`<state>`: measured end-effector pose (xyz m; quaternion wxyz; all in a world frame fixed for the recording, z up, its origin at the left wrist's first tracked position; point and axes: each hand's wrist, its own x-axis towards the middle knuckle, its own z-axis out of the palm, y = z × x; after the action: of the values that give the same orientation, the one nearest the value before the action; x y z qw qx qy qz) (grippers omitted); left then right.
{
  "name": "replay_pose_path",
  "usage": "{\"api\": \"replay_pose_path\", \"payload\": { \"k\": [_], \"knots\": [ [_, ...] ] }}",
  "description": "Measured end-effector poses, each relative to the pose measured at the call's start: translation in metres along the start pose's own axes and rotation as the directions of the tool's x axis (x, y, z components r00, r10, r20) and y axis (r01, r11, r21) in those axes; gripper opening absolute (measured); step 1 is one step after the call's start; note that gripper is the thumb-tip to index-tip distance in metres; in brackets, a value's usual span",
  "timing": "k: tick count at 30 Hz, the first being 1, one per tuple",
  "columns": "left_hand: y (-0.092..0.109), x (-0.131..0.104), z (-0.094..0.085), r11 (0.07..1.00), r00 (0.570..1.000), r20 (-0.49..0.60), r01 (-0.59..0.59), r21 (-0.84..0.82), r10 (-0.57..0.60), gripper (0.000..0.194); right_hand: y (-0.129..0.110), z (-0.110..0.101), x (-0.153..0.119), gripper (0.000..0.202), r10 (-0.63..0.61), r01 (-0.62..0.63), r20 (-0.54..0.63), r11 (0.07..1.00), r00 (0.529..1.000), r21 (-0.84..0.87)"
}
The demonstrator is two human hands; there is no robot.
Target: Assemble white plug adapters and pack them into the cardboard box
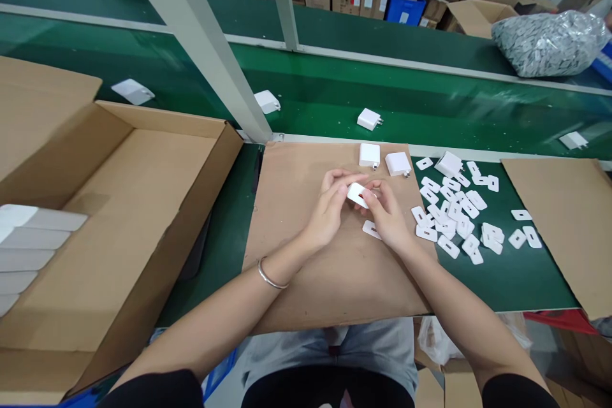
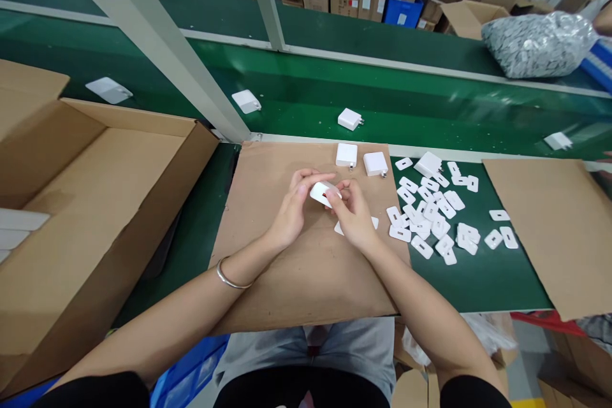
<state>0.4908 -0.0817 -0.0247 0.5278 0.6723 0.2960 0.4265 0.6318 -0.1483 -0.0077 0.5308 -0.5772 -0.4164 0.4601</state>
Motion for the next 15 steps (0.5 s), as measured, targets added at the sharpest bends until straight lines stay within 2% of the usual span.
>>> {"api": "replay_pose_path", "payload": {
  "k": [3, 6, 11, 15],
  "knots": [
    [0.0030, -0.0005, -0.0043, 0.992, 0.996, 0.088, -0.006, 0.128, -0.006, 0.056, 0.0004, -0.0029, -0.0004, 0.047, -0.059, 0.058, -0.003, 0.994, 0.998, -0.091],
    [0.0047, -0.0008, -0.0056, 0.996, 0.984, 0.169, 0.040, 0.084, -0.054, 0.052, -0.0008, -0.0039, -0.0014, 0.044, -0.089, 0.086, -0.011, 0.983, 0.996, -0.159],
    [0.0066, -0.0032, -0.0007, 0.998, 0.994, 0.090, 0.058, -0.015, -0.057, 0.052, -0.0060, -0.0068, -0.0034, 0.041, -0.097, 0.078, -0.064, 0.965, 0.993, -0.251],
    [0.0071, -0.0043, 0.0022, 1.000, 0.999, 0.043, 0.009, -0.023, -0.008, 0.050, -0.0092, -0.0106, -0.0042, 0.043, -0.088, 0.077, -0.007, 0.902, 0.996, -0.424]
  ]
}}
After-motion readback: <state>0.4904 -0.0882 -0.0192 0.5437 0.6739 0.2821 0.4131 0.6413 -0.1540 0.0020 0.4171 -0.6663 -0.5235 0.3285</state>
